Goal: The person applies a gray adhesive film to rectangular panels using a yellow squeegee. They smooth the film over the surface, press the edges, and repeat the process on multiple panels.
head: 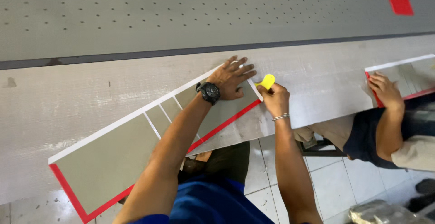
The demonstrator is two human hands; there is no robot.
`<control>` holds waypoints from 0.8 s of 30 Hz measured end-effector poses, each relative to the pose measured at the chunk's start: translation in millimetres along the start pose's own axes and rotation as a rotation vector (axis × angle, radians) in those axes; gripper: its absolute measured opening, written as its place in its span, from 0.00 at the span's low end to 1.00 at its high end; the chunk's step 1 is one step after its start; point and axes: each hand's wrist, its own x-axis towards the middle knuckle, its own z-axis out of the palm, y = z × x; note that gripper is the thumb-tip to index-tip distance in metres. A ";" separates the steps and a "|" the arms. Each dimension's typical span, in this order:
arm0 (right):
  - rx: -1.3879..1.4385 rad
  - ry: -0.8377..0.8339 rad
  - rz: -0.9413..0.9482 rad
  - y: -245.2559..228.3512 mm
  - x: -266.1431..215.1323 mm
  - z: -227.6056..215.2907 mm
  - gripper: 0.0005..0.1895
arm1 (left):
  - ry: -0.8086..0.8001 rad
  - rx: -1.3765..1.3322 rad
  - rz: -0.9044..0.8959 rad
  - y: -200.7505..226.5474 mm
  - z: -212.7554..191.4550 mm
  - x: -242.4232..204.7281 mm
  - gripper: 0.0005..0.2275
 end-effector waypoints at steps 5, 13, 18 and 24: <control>-0.515 0.290 -0.468 -84.1 -52.9 26.5 0.09 | 0.100 0.029 0.055 -12.9 15.2 -6.3 0.08; -0.421 0.351 -0.670 -141.9 -127.8 47.5 0.10 | 0.299 -0.021 0.013 -31.9 31.4 -26.2 0.06; 0.133 0.105 -0.461 -101.9 -55.7 18.0 0.06 | 0.268 0.066 -0.099 -42.7 22.7 -37.4 0.04; 0.059 0.084 -0.812 -108.5 53.7 26.8 0.05 | 0.327 0.241 -0.310 -51.3 -30.7 -39.5 0.08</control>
